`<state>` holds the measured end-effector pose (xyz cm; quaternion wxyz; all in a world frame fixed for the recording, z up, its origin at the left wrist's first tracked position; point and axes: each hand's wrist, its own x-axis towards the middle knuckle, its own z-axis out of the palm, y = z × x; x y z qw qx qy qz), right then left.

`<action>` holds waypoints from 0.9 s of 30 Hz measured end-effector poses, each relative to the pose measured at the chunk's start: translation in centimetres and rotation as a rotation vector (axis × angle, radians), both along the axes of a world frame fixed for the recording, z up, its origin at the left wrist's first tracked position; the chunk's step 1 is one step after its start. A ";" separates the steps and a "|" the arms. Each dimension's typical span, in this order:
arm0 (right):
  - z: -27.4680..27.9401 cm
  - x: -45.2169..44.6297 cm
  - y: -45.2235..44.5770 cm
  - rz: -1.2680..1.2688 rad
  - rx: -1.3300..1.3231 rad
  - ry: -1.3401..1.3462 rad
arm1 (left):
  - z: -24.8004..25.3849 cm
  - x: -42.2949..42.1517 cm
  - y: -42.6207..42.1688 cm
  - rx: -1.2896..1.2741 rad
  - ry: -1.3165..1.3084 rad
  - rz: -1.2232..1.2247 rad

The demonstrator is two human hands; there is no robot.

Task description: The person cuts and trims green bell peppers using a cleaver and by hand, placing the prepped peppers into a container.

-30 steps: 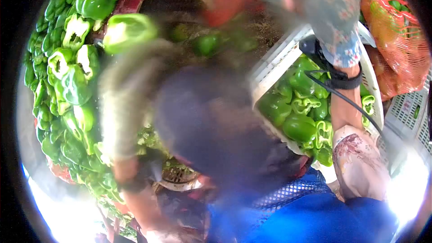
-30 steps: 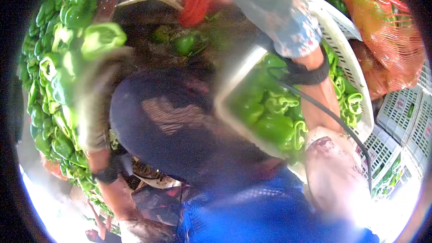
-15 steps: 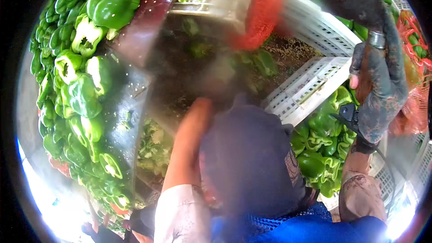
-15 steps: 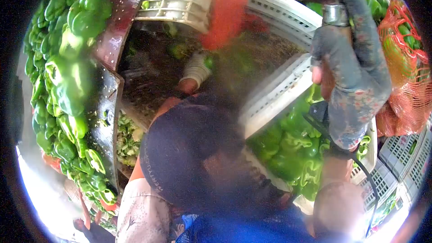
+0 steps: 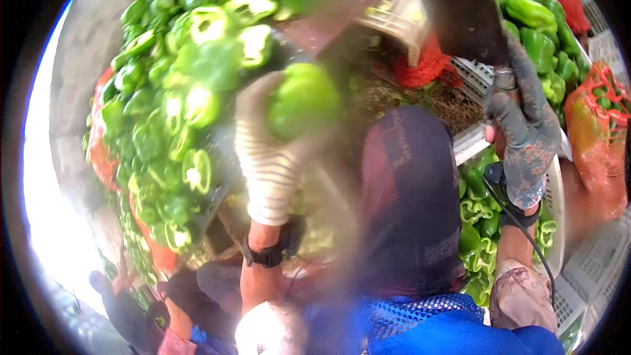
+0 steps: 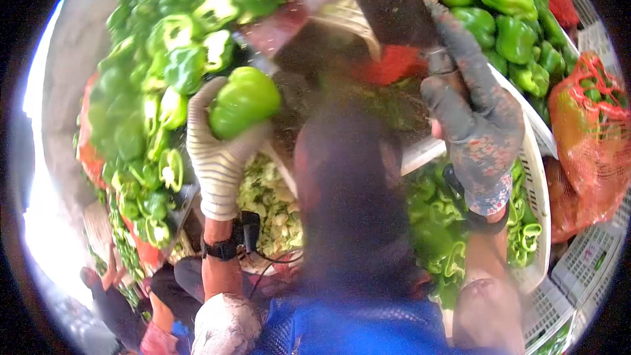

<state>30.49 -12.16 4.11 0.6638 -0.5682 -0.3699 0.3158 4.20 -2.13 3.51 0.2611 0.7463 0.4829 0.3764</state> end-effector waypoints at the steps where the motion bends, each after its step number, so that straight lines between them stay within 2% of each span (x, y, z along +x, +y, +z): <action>1: 0.1 -0.4 0.0 0.065 0.008 -0.055 | 1.0 -1.2 -0.5 -0.045 -0.093 0.115; 2: 1.2 -1.6 0.0 0.102 -0.051 -0.103 | 0.6 -3.5 0.4 -0.023 -0.006 0.234; 3: 2.3 -2.8 -0.1 0.135 -0.110 -0.155 | -0.2 -5.0 1.2 -0.102 -0.064 0.272; 5: 2.9 -4.2 0.1 0.287 -0.003 -0.347 | -1.2 -6.5 2.2 -0.256 -0.295 0.375; 8: 4.1 -6.6 0.0 0.423 0.107 -0.523 | -1.3 -8.8 1.5 -0.300 -0.532 0.396; 11: 5.2 -8.7 -0.5 0.469 0.178 -0.649 | -1.6 -11.4 0.2 -0.269 -0.454 0.469; 13: 7.6 -11.4 -1.0 0.545 0.114 -0.675 | -2.7 -13.8 -0.1 -0.254 -0.465 0.493; 14: 8.6 -12.9 -1.1 0.570 0.055 -0.728 | -3.2 -14.4 0.0 -0.182 -0.400 0.558; 15: 7.5 -13.8 -0.8 0.575 0.123 -0.777 | -2.8 -14.4 -0.2 -0.112 -0.331 0.619; 16: 5.0 -14.7 0.0 0.577 0.191 -0.824 | -2.5 -14.4 -0.7 -0.044 -0.110 0.689; 17: 5.0 -15.5 0.0 0.608 0.185 -0.828 | -4.7 -15.3 0.4 0.112 -0.117 0.751; 21: 5.7 -18.0 0.3 0.654 0.190 -0.928 | -5.9 -16.3 0.7 0.166 -0.110 0.749; 22: 5.9 -18.5 0.5 0.646 0.226 -0.975 | -6.0 -16.0 0.6 0.183 -0.113 0.753; 25: 6.5 -21.2 1.1 0.529 0.530 -0.873 | -6.0 -15.5 0.9 0.200 -0.147 0.817; 27: 4.3 -22.3 2.5 0.562 0.508 -0.970 | -6.3 -15.7 1.4 0.236 -0.155 0.840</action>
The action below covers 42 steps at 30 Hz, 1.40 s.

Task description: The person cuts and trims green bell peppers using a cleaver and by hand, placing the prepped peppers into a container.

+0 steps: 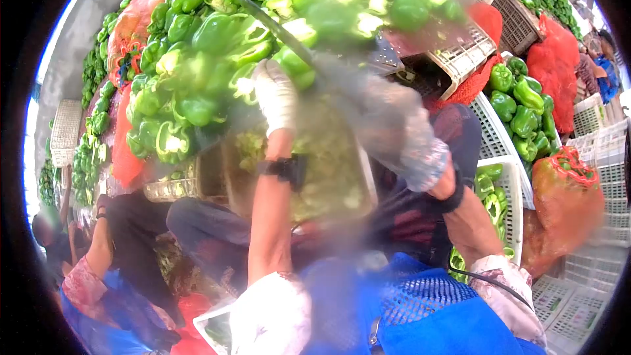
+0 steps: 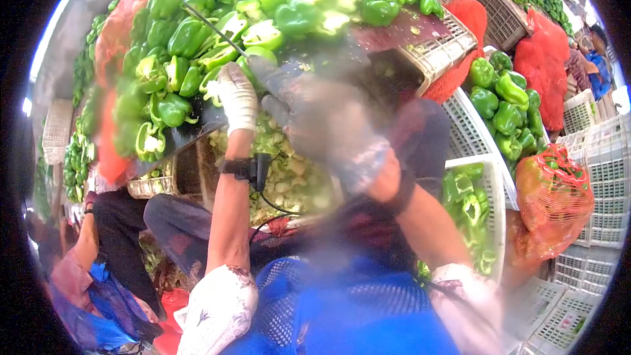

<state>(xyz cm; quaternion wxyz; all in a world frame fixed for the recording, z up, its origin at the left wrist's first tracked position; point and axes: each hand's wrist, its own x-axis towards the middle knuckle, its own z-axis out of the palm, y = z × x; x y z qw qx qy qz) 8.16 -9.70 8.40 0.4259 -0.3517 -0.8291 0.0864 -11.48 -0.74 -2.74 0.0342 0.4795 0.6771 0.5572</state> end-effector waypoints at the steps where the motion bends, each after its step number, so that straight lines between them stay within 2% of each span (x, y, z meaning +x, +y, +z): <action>1: -1.8 -0.4 0.8 -0.025 -0.051 -0.142 | 0.3 0.1 -0.2 -0.006 -0.039 -0.016; 2: -3.8 -0.8 1.3 -0.050 -0.105 -0.282 | 0.4 0.2 -0.6 -0.017 -0.076 -0.034; 3: -6.3 -1.8 1.8 -0.105 -0.019 -0.357 | 0.0 0.1 -0.6 -0.018 0.046 0.021; 4: -8.3 -3.1 3.0 -0.162 0.086 -0.428 | -0.3 -0.3 0.0 -0.124 0.047 0.032; 5: -9.2 -3.7 4.2 -0.208 0.198 -0.506 | 0.0 -0.1 0.6 -0.105 0.043 0.039; 9: -3.6 -3.5 4.7 -0.009 -0.005 -0.449 | -0.5 -0.3 -0.3 -0.189 0.144 0.035; 11: -3.0 -4.5 6.2 -0.009 -0.164 -0.435 | 0.0 -0.1 -0.1 -0.217 0.056 -0.022; 14: -4.7 -3.1 8.7 0.014 0.118 -0.704 | 1.2 -0.9 -0.7 -0.214 0.057 -0.135; 15: -6.1 -2.1 9.2 0.061 -0.095 -0.409 | 1.2 -0.3 -0.5 -0.238 0.092 -0.127; 17: -3.1 -2.2 8.0 0.135 -0.243 -0.360 | 0.9 -0.4 0.2 -0.317 0.137 -0.046; 19: 0.4 -2.0 6.3 0.166 -0.635 -0.264 | 0.1 -0.2 1.2 -0.375 0.058 0.020; 20: 0.6 -1.9 6.6 0.184 -0.768 -0.229 | -0.6 -0.1 0.7 -0.210 0.130 0.050; 22: 0.4 -3.1 6.7 0.046 -0.790 -0.261 | -0.4 -0.3 0.6 -0.271 0.147 0.091; 24: -4.1 -1.9 9.1 0.211 -0.729 -0.228 | 0.6 -0.4 1.1 -0.873 1.183 -0.040; 25: -5.1 -1.3 9.2 0.226 -0.617 -0.254 | 1.7 -0.4 0.1 -0.848 1.404 -0.063; 26: -5.3 -1.5 8.2 0.179 -0.484 -0.307 | -1.7 -1.4 2.1 -0.540 1.398 -0.061; 28: -4.8 -0.4 6.4 0.078 -0.378 -0.342 | -0.1 -0.8 1.0 -0.549 0.677 -0.125; 29: -4.9 -0.2 5.9 0.050 -0.374 -0.326 | 0.7 -0.5 0.4 -0.475 0.347 -0.109; 30: -4.8 -0.5 6.6 0.060 -0.390 -0.278 | 3.1 0.0 -1.2 -0.289 -0.054 -0.135; 31: -4.7 -0.9 7.1 0.071 -0.405 -0.230 | 1.5 -1.6 0.1 -0.373 -0.110 -0.155; 32: -4.6 -0.5 6.5 0.055 -0.399 -0.241 | -1.3 -3.4 2.3 -0.318 -0.110 -0.182; 33: -4.0 -0.2 5.8 0.045 -0.407 -0.252 | -2.4 -4.2 2.7 -0.274 -0.233 -0.235; 35: -2.1 0.6 4.4 0.027 -0.424 -0.268 | -2.1 -4.1 2.7 -0.273 -0.411 -0.309; 38: -2.3 1.9 4.7 0.084 -0.379 0.085 | -3.5 -4.6 2.7 -0.251 -0.215 -0.225; 40: -1.6 3.0 4.2 0.042 -0.337 0.230 | 1.7 -2.4 -0.1 -0.325 -0.047 -0.277; 42: -2.3 3.5 4.5 -0.020 -0.186 0.322 | 4.0 -1.0 -0.3 -0.487 0.182 -0.127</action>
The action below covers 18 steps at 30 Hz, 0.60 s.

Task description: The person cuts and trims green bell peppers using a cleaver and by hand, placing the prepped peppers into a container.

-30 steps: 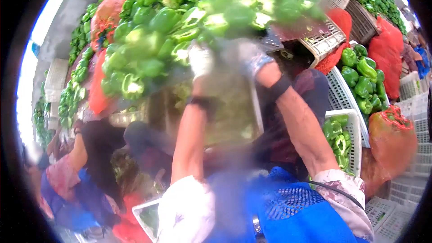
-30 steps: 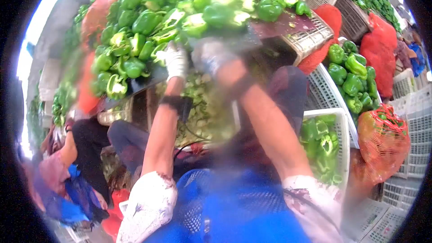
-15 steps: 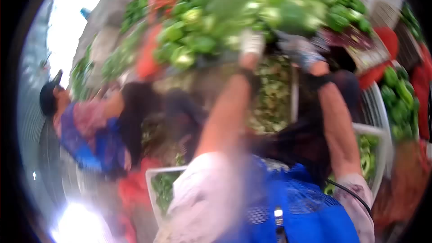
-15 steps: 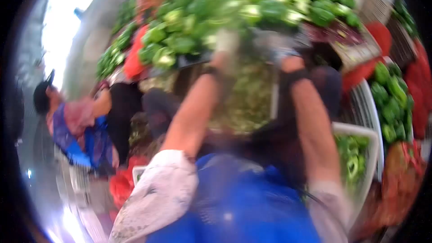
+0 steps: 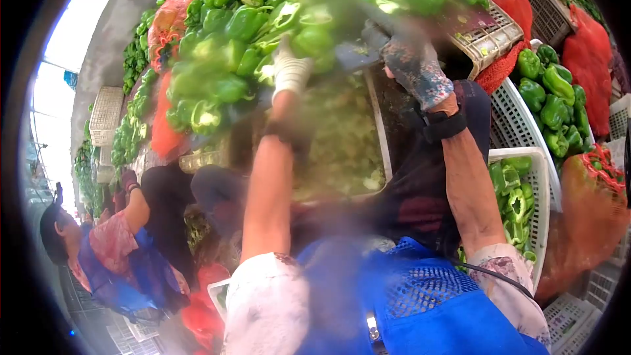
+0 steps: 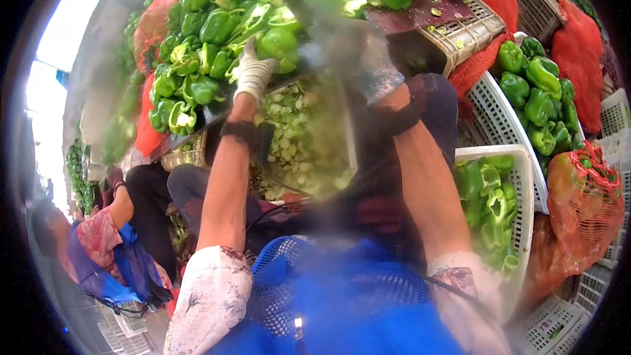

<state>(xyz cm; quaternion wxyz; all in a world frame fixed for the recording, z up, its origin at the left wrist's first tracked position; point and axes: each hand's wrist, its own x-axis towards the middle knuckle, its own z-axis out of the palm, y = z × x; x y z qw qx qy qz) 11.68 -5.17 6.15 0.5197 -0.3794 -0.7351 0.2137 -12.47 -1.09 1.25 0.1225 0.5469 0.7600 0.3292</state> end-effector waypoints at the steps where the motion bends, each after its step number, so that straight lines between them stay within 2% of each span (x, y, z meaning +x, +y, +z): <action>1: 0.2 0.5 0.1 -0.005 -0.125 0.032 | -0.5 -0.2 1.0 0.048 0.009 -0.066; 2: 0.5 0.7 0.1 -0.011 -0.254 0.063 | -1.3 -0.6 1.9 0.079 0.078 -0.120; 4: -0.5 1.2 0.8 0.016 -0.258 0.139 | -2.6 -0.8 3.5 0.158 0.216 -0.230; 5: -0.7 1.5 1.2 0.028 -0.256 0.176 | 0.2 0.9 1.8 0.099 0.176 -0.275; 7: 0.2 1.4 0.6 -0.037 -0.287 0.155 | 2.3 1.8 1.2 0.044 0.298 -0.346; 8: 0.6 1.1 0.2 -0.048 -0.319 0.169 | 2.5 1.7 1.3 0.015 0.360 -0.379; 9: 1.0 0.9 -0.2 -0.060 -0.350 0.184 | 1.4 1.0 2.1 0.093 0.434 -0.449; 10: 1.4 0.6 -0.4 -0.054 -0.394 0.223 | 0.9 0.5 2.3 0.085 0.264 -0.429; 12: 1.4 0.9 -0.6 -0.062 -0.193 0.131 | 0.3 -0.3 2.4 0.080 -0.073 -0.387; 13: 1.0 1.5 -0.5 -0.080 0.050 -0.001 | -0.3 -0.5 1.7 0.077 -0.472 -0.307; 14: 0.9 1.5 -0.4 -0.139 -0.003 -0.011 | 0.9 -0.1 0.6 0.012 -0.659 -0.197; 16: 0.8 1.5 -0.2 -0.251 -0.116 -0.035 | 2.1 -0.3 0.9 0.149 -1.059 -0.208; 17: 1.3 1.3 -0.4 -0.220 -0.158 0.095 | 2.7 -0.4 1.1 0.220 -1.254 -0.211; 18: 1.2 1.1 -0.1 -0.190 -0.176 0.197 | 2.4 -2.6 3.3 0.267 -1.171 -0.290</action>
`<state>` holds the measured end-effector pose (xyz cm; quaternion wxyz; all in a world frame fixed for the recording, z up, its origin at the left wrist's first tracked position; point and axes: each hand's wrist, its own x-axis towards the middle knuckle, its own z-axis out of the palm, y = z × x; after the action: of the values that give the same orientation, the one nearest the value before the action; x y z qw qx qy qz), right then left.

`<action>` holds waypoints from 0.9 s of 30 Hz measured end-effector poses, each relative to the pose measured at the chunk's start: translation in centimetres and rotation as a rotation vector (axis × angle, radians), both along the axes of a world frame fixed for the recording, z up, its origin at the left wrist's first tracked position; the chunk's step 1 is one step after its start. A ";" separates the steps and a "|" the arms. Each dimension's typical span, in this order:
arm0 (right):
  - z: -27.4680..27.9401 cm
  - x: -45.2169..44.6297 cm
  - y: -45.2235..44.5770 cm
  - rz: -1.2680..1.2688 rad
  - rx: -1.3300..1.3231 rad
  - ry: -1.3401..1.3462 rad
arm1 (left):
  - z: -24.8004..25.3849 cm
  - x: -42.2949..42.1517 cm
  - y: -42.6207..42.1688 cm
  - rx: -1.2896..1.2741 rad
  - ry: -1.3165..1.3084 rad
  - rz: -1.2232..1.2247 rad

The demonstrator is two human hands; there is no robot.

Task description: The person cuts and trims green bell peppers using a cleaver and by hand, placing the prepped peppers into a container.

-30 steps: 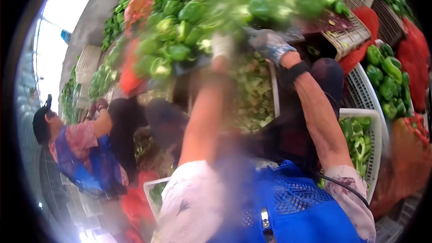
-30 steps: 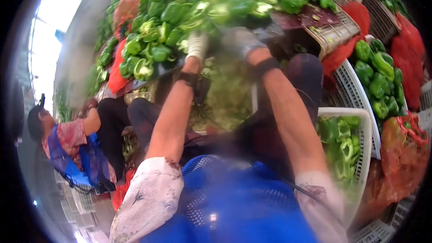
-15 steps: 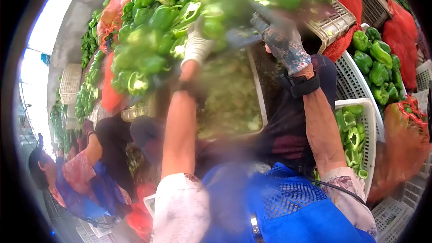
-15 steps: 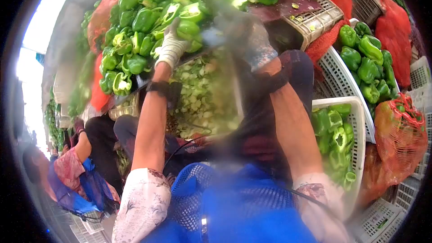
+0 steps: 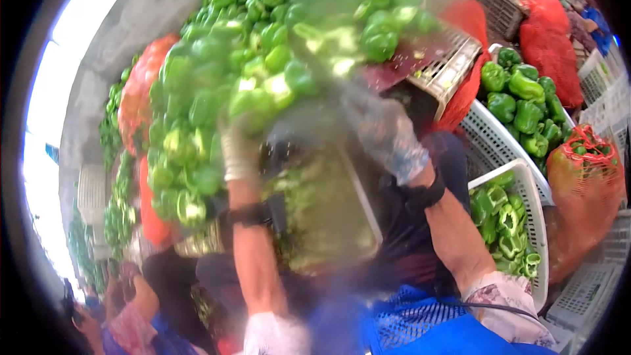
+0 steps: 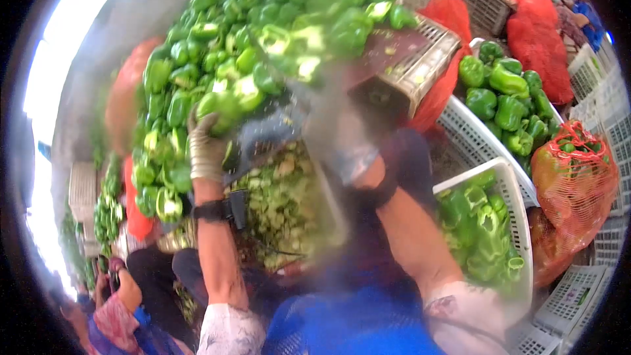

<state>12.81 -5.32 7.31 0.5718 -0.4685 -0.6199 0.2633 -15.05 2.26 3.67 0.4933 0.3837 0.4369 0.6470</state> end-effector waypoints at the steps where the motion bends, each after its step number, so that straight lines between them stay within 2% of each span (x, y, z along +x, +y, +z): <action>1: -0.1 -0.2 0.2 0.021 -0.002 0.105 | 2.7 0.5 0.4 -0.007 -0.124 0.083; 2: -0.7 -0.4 0.6 0.038 0.017 0.180 | 2.8 -1.0 2.4 0.152 0.413 0.141; 3: -1.0 -0.1 0.6 0.045 0.022 0.192 | 2.8 -2.7 4.5 0.300 0.918 0.337; 4: -1.2 0.2 0.6 0.052 0.027 0.204 | 4.1 -3.5 6.0 0.362 0.946 0.443; 5: -1.3 0.9 0.4 0.048 0.018 0.154 | 5.6 -3.9 7.7 0.367 0.643 0.395; 6: -0.6 1.3 0.4 -0.031 0.003 -0.004 | 7.0 -3.7 8.9 0.346 0.242 0.309; 7: 0.1 1.7 0.3 -0.111 -0.011 -0.162 | 7.8 -3.4 9.5 0.329 0.099 0.276; 8: -0.4 2.0 0.9 -0.159 0.022 -0.176 | 9.3 -1.5 8.4 0.264 0.062 0.227; 9: -0.7 2.3 1.5 -0.206 0.051 -0.192 | 9.3 -0.7 8.8 0.239 0.105 0.263; 10: -0.6 2.9 1.6 -0.212 -0.031 -0.190 | 9.2 0.1 8.9 0.242 0.105 0.230; 11: -0.1 3.5 1.6 -0.218 -0.114 -0.191 | 11.0 2.6 7.2 0.245 0.101 0.201; 12: 2.8 4.2 1.0 -0.180 -0.306 -0.168 | 12.7 3.9 6.0 0.249 0.095 0.178; 14: 4.5 5.1 1.0 -0.169 -0.367 -0.204 | 14.2 2.1 5.7 0.445 0.093 -0.002; 17: 4.4 7.2 0.7 -0.235 0.033 -0.376 | 16.6 -1.0 2.3 0.579 0.236 0.029; 19: 5.1 7.8 -0.4 -0.308 0.064 -0.428 | 18.0 -2.0 -0.3 0.638 0.341 0.039; 24: 8.5 9.2 -2.4 -0.446 -0.313 -0.267 | 20.3 0.4 -1.4 0.655 0.615 -0.013; 27: 7.5 10.9 -2.3 -0.541 -0.230 -0.273 | 20.8 2.9 0.9 0.630 0.734 -0.052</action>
<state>23.71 -7.64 14.79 0.4760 -0.7089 -0.5098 0.1049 -12.19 3.21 24.48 0.1824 0.7281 0.3554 0.5570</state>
